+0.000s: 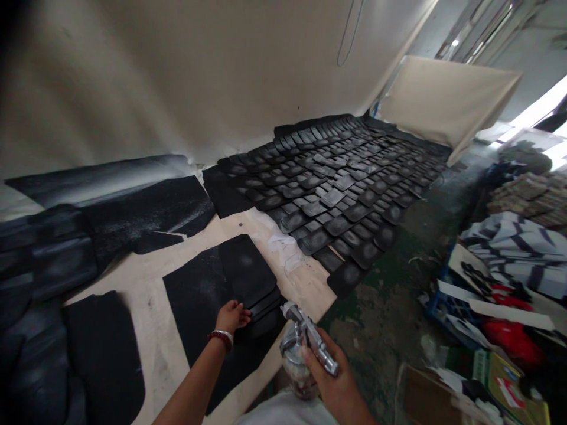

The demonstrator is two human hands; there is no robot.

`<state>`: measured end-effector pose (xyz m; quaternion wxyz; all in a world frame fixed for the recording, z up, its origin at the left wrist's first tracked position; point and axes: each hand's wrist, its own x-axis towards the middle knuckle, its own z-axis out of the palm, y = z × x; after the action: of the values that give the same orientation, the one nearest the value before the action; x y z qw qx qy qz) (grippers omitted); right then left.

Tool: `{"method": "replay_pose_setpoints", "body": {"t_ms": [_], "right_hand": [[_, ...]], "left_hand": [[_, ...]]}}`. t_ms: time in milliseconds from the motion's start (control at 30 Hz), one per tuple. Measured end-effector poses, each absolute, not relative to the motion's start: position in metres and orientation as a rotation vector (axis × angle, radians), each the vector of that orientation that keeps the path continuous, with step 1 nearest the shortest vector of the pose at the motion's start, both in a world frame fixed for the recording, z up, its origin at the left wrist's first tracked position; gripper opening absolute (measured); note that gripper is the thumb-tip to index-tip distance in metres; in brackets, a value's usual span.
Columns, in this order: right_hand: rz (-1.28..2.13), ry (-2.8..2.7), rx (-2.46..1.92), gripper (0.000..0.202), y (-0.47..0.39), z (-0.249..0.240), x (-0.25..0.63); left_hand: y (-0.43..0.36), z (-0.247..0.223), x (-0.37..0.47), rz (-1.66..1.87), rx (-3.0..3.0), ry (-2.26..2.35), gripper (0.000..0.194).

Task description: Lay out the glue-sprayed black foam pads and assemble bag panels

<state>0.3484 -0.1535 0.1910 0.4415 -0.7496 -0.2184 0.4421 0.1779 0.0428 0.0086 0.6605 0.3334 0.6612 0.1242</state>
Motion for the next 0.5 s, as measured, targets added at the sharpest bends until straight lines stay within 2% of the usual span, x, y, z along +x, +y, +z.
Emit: {"method": "replay_pose_setpoints", "body": {"t_ms": [167, 500], "right_hand": [[1.095, -0.462, -1.928, 0.045, -0.166, 0.185, 0.346], [1.117, -0.481, -1.861, 0.041, -0.148, 0.188, 0.332]], "left_hand": [[0.043, 0.007, 0.175, 0.299, 0.742, 1.48, 0.007], [0.046, 0.011, 0.173, 0.249, 0.737, 1.478, 0.008]]}}
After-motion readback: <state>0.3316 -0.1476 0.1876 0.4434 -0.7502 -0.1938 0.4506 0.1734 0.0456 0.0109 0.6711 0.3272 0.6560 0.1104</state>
